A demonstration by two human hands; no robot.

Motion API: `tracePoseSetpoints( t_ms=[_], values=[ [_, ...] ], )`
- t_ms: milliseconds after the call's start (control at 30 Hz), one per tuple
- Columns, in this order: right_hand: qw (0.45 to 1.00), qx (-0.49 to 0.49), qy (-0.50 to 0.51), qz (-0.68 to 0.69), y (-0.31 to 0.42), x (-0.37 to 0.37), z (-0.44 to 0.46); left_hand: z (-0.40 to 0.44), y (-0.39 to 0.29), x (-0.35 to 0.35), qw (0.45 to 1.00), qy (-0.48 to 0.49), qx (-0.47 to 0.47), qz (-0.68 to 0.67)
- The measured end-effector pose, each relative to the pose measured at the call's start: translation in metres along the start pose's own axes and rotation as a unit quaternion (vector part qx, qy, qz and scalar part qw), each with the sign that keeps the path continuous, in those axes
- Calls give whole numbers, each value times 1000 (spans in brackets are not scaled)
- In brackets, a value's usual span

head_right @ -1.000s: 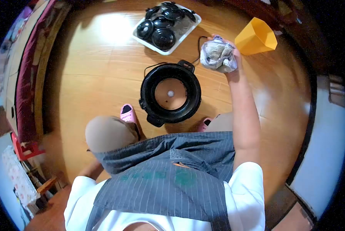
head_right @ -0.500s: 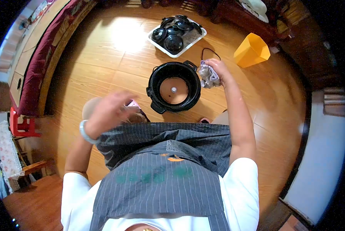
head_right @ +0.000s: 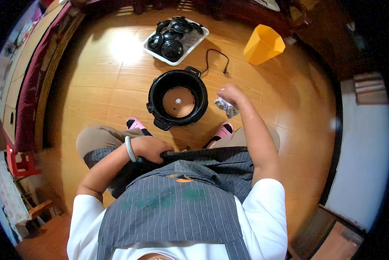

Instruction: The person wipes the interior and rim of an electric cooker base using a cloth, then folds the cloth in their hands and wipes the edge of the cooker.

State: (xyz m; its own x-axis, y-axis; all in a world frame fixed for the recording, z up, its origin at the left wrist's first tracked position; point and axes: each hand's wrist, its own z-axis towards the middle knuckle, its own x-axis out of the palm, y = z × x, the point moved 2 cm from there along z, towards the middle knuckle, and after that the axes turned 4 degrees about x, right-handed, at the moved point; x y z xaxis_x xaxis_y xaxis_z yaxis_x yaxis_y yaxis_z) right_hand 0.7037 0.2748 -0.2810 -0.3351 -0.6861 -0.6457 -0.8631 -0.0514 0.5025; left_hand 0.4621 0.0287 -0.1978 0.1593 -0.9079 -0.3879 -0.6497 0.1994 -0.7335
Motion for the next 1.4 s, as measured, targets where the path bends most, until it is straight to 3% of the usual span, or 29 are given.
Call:
tracePoseSetpoints(
  t_ms=[100,133,200,233,300,333,367,433,467,533,600,733,800,933,1000,1033,1100,1133,1200,1267,1333,1400],
  values=[
    [999,9,-23,35,-12,-3,3,13,0,-18,999,-4,49,-13],
    [1000,10,2,-22,-21,0,14,18,4,-20,999,-3,50,-13],
    [996,54,27,-61,-29,3,20,32,18,-18,954,-44,145,-257],
    [996,54,30,-57,-28,4,20,40,26,-12,955,-41,142,-258],
    [998,17,7,61,-27,5,21,56,38,-1,819,-104,110,-554],
    [998,20,7,64,-27,6,21,61,39,-1,800,-163,69,-574],
    [999,9,17,37,-27,7,21,75,47,8,801,-159,69,-573],
    [1000,-3,26,10,-24,7,22,96,70,26,772,-337,-33,-537],
    [998,17,39,45,-23,6,22,96,73,29,799,-360,-77,-476],
    [995,37,53,78,-30,9,32,100,76,31,807,-371,-78,-453],
    [987,-51,-89,-121,-43,16,51,97,72,21,834,-373,-93,-395],
    [986,-90,-136,37,-37,19,48,85,65,3,834,-453,-132,-287],
    [987,-1,-153,46,-31,19,45,82,79,5,787,-526,-147,-286],
    [981,-44,-175,73,-19,15,45,61,115,-3,649,-676,-216,-275],
    [961,-114,-253,22,-15,16,46,50,140,0,575,-724,-301,-234],
    [961,-112,-254,20,-19,20,51,43,136,-4,559,-713,-364,-218],
    [958,-73,-159,227,-24,31,65,49,156,7,530,-697,-409,-256],
    [963,-73,-155,209,-26,33,68,56,159,12,532,-696,-408,-258],
    [967,-37,-143,209,-30,36,77,66,162,19,534,-657,-499,-184],
    [969,1,-132,210,-39,41,79,71,169,23,525,-662,-471,-253],
    [987,-56,-137,67,-38,44,74,79,182,30,512,-664,-440,-321],
    [991,-41,-123,38,-44,46,80,86,196,39,496,-677,-392,-377]
  ],
)
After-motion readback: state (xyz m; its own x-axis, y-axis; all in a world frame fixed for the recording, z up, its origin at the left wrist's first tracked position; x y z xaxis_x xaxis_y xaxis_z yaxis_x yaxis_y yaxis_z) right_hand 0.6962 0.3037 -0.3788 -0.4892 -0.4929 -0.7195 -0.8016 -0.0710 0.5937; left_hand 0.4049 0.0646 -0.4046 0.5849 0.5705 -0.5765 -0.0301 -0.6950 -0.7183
